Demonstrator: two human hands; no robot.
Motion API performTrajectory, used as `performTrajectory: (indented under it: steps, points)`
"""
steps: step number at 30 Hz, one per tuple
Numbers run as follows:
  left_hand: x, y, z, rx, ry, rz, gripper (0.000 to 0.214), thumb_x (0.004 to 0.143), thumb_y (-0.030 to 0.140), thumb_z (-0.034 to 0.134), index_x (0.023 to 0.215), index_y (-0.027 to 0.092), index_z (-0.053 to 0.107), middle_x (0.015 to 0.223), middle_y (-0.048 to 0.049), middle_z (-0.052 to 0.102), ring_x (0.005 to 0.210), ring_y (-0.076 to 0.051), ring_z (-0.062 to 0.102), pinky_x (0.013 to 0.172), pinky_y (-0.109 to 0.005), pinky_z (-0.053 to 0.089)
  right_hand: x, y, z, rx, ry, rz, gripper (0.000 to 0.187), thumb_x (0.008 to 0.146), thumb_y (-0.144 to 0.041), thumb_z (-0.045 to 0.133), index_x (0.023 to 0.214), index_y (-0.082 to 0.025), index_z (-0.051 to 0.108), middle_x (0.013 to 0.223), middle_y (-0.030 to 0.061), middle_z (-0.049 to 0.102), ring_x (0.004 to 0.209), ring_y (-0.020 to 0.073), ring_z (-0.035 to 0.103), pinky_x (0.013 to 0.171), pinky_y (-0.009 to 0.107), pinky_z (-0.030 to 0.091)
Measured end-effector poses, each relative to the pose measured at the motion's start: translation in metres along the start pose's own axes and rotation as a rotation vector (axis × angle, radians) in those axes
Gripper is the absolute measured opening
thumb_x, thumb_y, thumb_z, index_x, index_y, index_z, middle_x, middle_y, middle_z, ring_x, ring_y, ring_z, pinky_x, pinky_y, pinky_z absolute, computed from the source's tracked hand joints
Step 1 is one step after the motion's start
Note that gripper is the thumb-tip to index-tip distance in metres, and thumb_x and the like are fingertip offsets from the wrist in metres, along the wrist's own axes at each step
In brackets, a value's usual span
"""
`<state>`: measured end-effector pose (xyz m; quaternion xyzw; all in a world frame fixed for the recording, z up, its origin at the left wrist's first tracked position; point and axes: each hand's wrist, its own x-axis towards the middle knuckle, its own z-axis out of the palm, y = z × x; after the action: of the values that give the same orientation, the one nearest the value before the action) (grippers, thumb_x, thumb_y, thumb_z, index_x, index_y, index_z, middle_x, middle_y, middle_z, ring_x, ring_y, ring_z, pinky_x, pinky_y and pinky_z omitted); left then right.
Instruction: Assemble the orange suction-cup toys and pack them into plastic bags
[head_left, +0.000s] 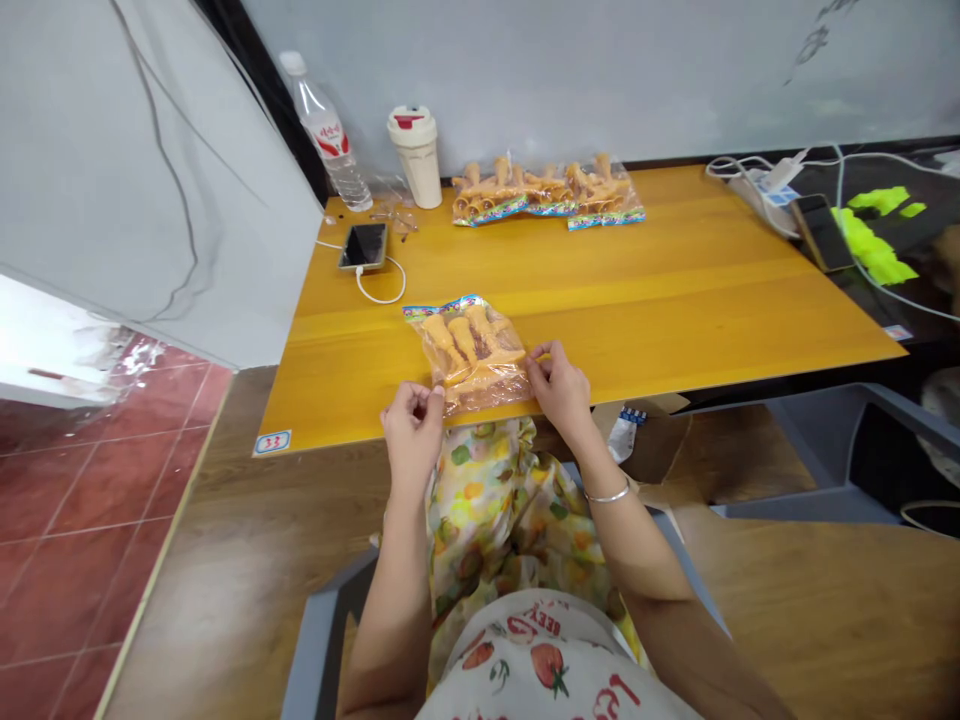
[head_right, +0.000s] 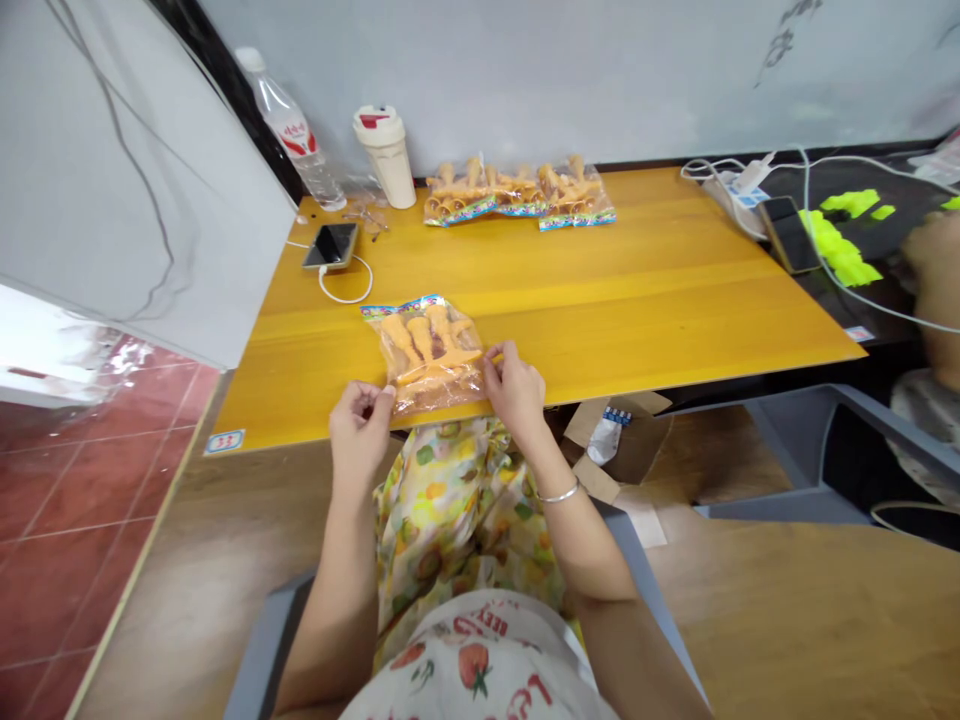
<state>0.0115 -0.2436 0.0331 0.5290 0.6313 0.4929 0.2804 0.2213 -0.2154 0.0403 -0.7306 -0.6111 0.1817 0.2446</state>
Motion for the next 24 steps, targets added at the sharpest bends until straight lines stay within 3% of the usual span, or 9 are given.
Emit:
performTrajectory:
  steps: [6, 12, 17, 20, 24]
  points:
    - [0.003, -0.007, -0.001, -0.172, 0.074, -0.024, 0.021, 0.086, 0.035, 0.066, 0.08, 0.021, 0.052, 0.069, 0.0045, 0.051, 0.064, -0.01, 0.05, 0.066, -0.024, 0.041, 0.0, 0.002, 0.002, 0.006, 0.018, -0.014, 0.019, 0.099, -0.033, 0.047, 0.112, -0.023, 0.057, 0.07, -0.0012, 0.073, 0.076, 0.0229, 0.069, 0.064, 0.029, 0.034]
    - [0.003, -0.013, -0.002, -0.155, 0.061, 0.007, 0.021, 0.089, 0.039, 0.065, 0.089, 0.021, 0.054, 0.077, 0.002, 0.056, 0.072, -0.012, 0.056, 0.073, -0.025, 0.046, -0.002, 0.005, 0.006, -0.004, 0.08, -0.047, 0.023, 0.099, -0.034, 0.045, 0.112, -0.022, 0.058, 0.072, 0.0005, 0.073, 0.073, 0.0228, 0.068, 0.063, 0.029, 0.032]
    - [-0.001, -0.012, -0.002, 0.156, 0.046, 0.061, 0.03, 0.088, 0.049, 0.064, 0.1, 0.022, 0.058, 0.097, -0.005, 0.063, 0.089, -0.021, 0.06, 0.086, -0.037, 0.048, -0.003, 0.005, 0.008, -0.014, 0.103, -0.056, 0.024, 0.099, -0.034, 0.044, 0.112, -0.021, 0.058, 0.07, 0.0007, 0.072, 0.073, 0.0234, 0.068, 0.063, 0.03, 0.032]
    - [-0.001, -0.004, -0.002, 0.415, 0.027, 0.069, 0.028, 0.09, 0.049, 0.059, 0.096, 0.023, 0.058, 0.106, -0.0096, 0.063, 0.102, -0.029, 0.057, 0.095, -0.047, 0.044, -0.003, 0.006, 0.009, -0.022, 0.11, -0.062, 0.024, 0.099, -0.034, 0.044, 0.112, -0.021, 0.058, 0.07, 0.0006, 0.071, 0.073, 0.0235, 0.068, 0.063, 0.03, 0.032]
    - [0.001, 0.006, -0.001, 0.554, -0.058, 0.019, 0.022, 0.094, 0.045, 0.051, 0.088, 0.024, 0.056, 0.105, -0.0098, 0.064, 0.104, -0.033, 0.053, 0.095, -0.05, 0.039, -0.002, 0.007, 0.011, -0.027, 0.115, -0.063, 0.024, 0.098, -0.033, 0.044, 0.113, -0.021, 0.059, 0.073, 0.0014, 0.073, 0.075, 0.0234, 0.068, 0.064, 0.03, 0.032]
